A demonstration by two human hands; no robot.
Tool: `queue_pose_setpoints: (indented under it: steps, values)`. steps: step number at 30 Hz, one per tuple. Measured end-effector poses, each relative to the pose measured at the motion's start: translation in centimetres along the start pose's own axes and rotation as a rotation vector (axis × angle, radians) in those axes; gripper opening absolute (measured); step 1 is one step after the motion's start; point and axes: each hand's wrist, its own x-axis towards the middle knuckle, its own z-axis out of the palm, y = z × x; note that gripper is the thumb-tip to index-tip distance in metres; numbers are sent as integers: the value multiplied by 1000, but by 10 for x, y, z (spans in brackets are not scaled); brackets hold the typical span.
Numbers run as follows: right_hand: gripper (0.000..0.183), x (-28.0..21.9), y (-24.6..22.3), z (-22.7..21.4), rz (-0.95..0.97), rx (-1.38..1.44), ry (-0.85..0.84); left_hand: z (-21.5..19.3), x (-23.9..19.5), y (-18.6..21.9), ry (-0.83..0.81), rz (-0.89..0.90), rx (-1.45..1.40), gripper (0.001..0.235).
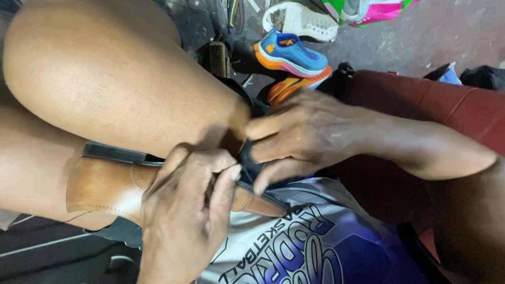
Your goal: The person sews the sole of a brown leather shoe using a needle and thread. They repeatedly push the needle through the sole and pull the thread to secure the stitching while holding the shoe on their lap.
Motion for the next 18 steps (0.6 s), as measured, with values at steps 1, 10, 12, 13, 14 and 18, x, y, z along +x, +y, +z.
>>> queue_pose_setpoints:
  steps: [1, 10, 12, 13, 14, 18]
  values:
    - [41, 1, -2, 2, 22, 196, 118, -1, -5, -3, 5, -14, -56, 16]
    - [28, -2, -14, 21, 518, 776, -315, -20, -21, 3, -18, -404, -824, 36]
    - [16, -8, -11, 14, 505, 968, -262, -19, -17, 2, -41, -303, -685, 43]
    - [14, -11, -12, 9, 464, 978, -173, -17, -16, 1, -47, -254, -615, 46]
    - [13, -14, -14, 4, 419, 997, -90, -16, -17, 1, -92, -258, -540, 49]
    - [10, -15, -30, -10, 359, 825, 118, -14, -16, 0, -230, -273, -364, 72]
